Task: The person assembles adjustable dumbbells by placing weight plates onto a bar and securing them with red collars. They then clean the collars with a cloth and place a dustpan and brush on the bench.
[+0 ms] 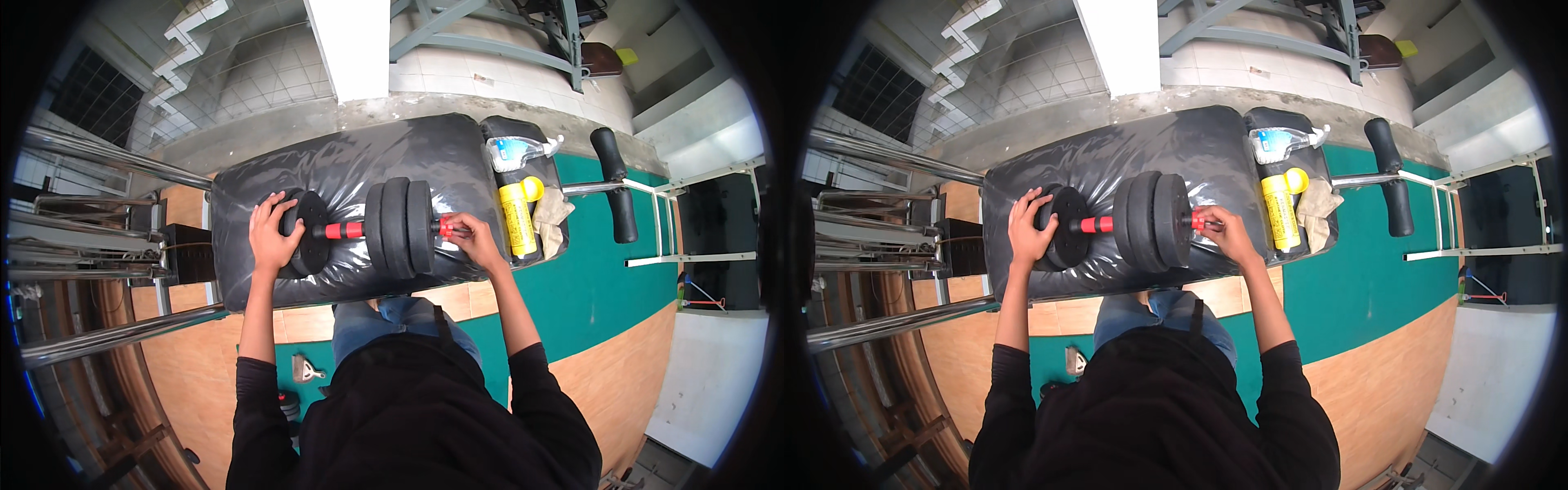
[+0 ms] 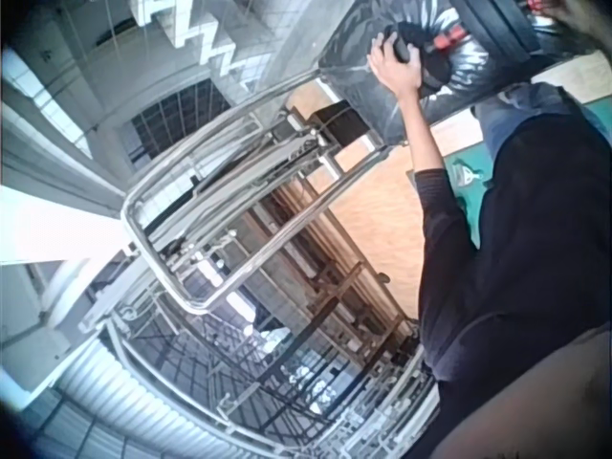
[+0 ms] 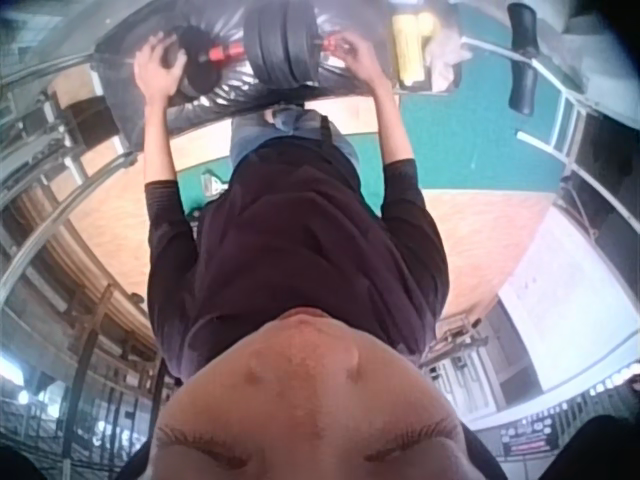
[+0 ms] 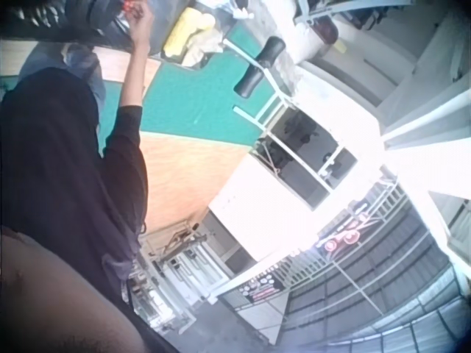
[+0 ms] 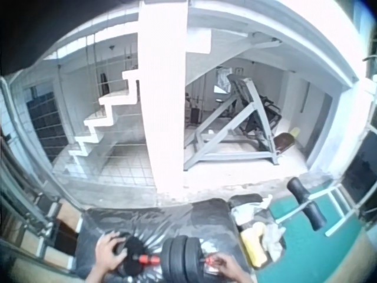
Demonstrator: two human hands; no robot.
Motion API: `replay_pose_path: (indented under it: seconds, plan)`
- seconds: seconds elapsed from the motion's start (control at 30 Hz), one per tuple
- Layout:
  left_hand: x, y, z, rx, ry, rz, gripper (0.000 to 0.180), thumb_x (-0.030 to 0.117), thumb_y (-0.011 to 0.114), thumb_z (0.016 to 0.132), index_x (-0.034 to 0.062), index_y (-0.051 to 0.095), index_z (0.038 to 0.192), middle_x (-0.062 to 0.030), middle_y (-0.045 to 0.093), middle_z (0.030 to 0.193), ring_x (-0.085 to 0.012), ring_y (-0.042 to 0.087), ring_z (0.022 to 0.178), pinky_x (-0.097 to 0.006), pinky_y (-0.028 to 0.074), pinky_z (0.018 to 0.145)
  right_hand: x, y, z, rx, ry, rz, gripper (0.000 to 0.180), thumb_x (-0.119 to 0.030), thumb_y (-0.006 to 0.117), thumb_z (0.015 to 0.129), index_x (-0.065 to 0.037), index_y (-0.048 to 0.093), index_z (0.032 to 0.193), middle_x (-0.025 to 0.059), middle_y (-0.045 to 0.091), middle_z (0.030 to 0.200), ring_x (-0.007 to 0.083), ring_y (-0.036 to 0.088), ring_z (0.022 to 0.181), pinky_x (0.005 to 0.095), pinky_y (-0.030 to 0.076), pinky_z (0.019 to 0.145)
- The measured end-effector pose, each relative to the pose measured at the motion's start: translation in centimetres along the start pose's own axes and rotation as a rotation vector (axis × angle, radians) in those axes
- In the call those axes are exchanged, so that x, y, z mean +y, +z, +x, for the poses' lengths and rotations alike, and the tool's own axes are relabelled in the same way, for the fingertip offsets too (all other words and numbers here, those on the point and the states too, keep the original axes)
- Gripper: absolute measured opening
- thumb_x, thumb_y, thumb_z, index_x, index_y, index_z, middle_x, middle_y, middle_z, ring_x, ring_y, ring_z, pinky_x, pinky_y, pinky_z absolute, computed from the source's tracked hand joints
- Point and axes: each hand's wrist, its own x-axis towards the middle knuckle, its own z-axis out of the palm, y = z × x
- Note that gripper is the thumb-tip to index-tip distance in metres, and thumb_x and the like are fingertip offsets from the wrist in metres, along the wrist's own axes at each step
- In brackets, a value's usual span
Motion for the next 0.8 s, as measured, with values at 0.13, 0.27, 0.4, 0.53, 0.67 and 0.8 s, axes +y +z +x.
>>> replay_pose_path:
  seconds: [0.13, 0.27, 0.4, 0.53, 0.67, 0.8]
  plan:
    - [-0.1, 0.1, 0.0, 0.003, -0.002, 0.006, 0.036, 0.024, 0.069, 0.072, 0.0156, 0.067, 0.107, -0.0033, 0.057, 0.125, -0.0248, 0.05, 0.125, -0.047, 0.032, 0.109, 1.0, -0.9, 0.7, -0.098, 0.065, 0.153, 0.037, 0.011, 0.067, 0.079, 0.001, 0.061, 0.115, 0.0085, 0.066, 0.113, 0.0145, 0.064, 0.103, 0.0283, 0.051, 0.092]
    - [-0.2, 0.1, 0.2, 0.004, -0.003, 0.005, 0.035, 0.025, 0.069, 0.072, 0.0158, 0.068, 0.106, -0.0028, 0.057, 0.125, -0.0246, 0.05, 0.124, -0.047, 0.032, 0.109, 0.7, -1.7, 1.7, -0.188, 0.139, 0.196, 0.038, 0.011, 0.065, 0.082, 0.002, 0.059, 0.119, 0.0067, 0.067, 0.11, 0.0123, 0.063, 0.102, 0.0263, 0.052, 0.089]
    - [0.1, 0.0, 0.7, 0.006, 0.011, 0.018, 0.035, 0.021, 0.069, 0.073, 0.0145, 0.067, 0.108, -0.0041, 0.058, 0.124, -0.0253, 0.051, 0.124, -0.044, 0.034, 0.107, 1.1, -1.9, 2.3, -0.19, 0.158, 0.164, 0.035, 0.002, 0.066, 0.086, 0.002, 0.059, 0.12, 0.006, 0.067, 0.107, 0.0108, 0.065, 0.093, 0.0243, 0.053, 0.081]
    - [0.0, 0.0, 0.6, 0.006, -0.005, 0.012, 0.035, 0.022, 0.069, 0.073, 0.0149, 0.067, 0.107, -0.0038, 0.058, 0.124, -0.025, 0.05, 0.124, -0.044, 0.033, 0.108, 0.9, -0.9, 2.1, -0.129, 0.315, 0.251, 0.033, -0.028, 0.06, 0.095, 0.003, 0.064, 0.108, 0.0062, 0.069, 0.09, 0.0106, 0.067, 0.072, 0.0214, 0.053, 0.068]
    - [-0.1, 0.1, 0.9, -0.004, -0.012, -0.002, 0.035, 0.024, 0.069, 0.072, 0.0158, 0.068, 0.106, -0.0032, 0.058, 0.125, -0.0246, 0.05, 0.124, -0.046, 0.031, 0.109, 2.8, -0.5, 2.8, -0.087, 0.551, 0.032, 0.073, -0.066, 0.041, 0.092, 0.002, 0.066, 0.086, 0.0071, 0.058, 0.055, 0.0132, 0.057, 0.048, 0.025, 0.047, 0.049]
    - [-0.1, 0.0, 0.8, -0.004, -0.013, 0.005, 0.035, 0.024, 0.069, 0.072, 0.0156, 0.068, 0.106, -0.0034, 0.058, 0.125, -0.0248, 0.05, 0.124, -0.047, 0.031, 0.109, 2.7, 0.7, 3.8, -0.084, 0.662, -0.156, 0.098, -0.08, 0.015, 0.086, 0.002, 0.067, 0.074, 0.0065, 0.055, 0.051, 0.016, 0.049, 0.045, 0.0293, 0.046, 0.049]
